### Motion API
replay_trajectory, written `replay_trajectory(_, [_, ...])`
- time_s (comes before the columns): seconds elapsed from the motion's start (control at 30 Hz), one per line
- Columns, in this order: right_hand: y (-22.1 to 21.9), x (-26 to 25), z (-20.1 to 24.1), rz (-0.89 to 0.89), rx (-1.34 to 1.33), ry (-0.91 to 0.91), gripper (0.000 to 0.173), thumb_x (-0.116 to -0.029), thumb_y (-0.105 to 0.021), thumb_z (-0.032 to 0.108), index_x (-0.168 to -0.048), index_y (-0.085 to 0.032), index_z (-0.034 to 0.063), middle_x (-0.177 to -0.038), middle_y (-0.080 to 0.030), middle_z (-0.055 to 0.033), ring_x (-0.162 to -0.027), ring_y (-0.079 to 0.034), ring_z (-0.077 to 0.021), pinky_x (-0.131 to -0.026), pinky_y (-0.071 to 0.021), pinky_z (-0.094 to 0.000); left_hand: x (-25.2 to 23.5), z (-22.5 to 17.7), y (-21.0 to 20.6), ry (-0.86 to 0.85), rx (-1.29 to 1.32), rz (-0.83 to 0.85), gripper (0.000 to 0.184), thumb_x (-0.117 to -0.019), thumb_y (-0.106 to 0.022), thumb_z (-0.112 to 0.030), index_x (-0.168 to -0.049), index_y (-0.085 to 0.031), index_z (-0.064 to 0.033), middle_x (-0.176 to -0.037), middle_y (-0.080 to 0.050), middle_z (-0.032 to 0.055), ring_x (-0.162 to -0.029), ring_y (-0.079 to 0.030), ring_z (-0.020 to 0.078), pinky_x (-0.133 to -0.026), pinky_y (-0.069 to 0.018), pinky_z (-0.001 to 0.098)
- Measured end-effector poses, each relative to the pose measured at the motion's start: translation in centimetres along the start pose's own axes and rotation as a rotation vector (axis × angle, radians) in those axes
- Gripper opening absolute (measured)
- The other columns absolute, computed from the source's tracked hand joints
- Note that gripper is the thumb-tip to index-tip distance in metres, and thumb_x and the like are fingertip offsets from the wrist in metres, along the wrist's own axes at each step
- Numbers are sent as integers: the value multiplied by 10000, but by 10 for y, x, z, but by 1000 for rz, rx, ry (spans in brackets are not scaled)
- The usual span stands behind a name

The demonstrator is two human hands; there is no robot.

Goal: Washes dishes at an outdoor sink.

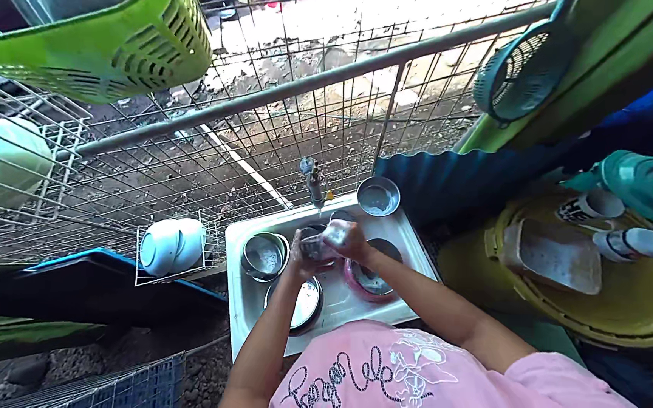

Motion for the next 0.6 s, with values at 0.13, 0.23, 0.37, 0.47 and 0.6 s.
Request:
replay_trajectory(0.13, [-2,-24,-23,291,49,-130,314,-1028,-556,186,-1071,-738,-67,-1096,-722,-238,-1144,-646,-355,-1098,-431,-493,-26,-18,4,-162,82,-24,342,-1096,-316,-226,-1376,-437,-73,-1153,-624,173,-958,-655,280,-799,-564,464])
replay_trajectory(0.23, [-15,-39,-43,237,147,-530,425,-1056,-544,308,-1307,-652,-18,-1323,-634,-271,-1321,-548,-408,-1156,-373,-570,-45,-23,-1,-362,-76,-86,547,-1140,-250,-333,-1640,-135,-145,-1565,-386,235,-1306,-544,339,-1004,-515,508])
replay_trajectory(0.37, [-70,-15,-26,259,-37,-519,475,-1069,-462,265,-1403,-535,-65,-1373,-597,-279,-1324,-558,-380,-1140,-421,-520,-26,-28,-8,-660,-272,-133,506,-1094,-293,-120,-1561,-257,72,-1551,-389,262,-1389,-438,246,-1161,-354,365])
replay_trajectory(0.47, [-73,9,-23,636,159,-160,347,-1052,-504,166,-1229,-654,-91,-1258,-658,-285,-1245,-609,-407,-1097,-440,-564,-8,-35,14,-769,-368,-163,501,-1097,-278,-149,-1508,-335,132,-1578,-357,284,-1474,-365,246,-1226,-264,334])
replay_trajectory(0.6, [-60,4,-48,668,501,-76,308,-1015,-501,56,-1228,-644,-113,-1307,-619,-318,-1301,-555,-471,-1094,-443,-593,-5,6,8,-595,-330,-182,518,-1111,-293,-189,-1566,-282,59,-1626,-291,257,-1494,-332,290,-1218,-285,430])
Point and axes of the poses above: each hand's wrist, its own x-axis away from the middle knuckle, its own y-axis out of the back of the hand, z = x × y, the point moved 7 cm from there along -x, towards the middle knuckle
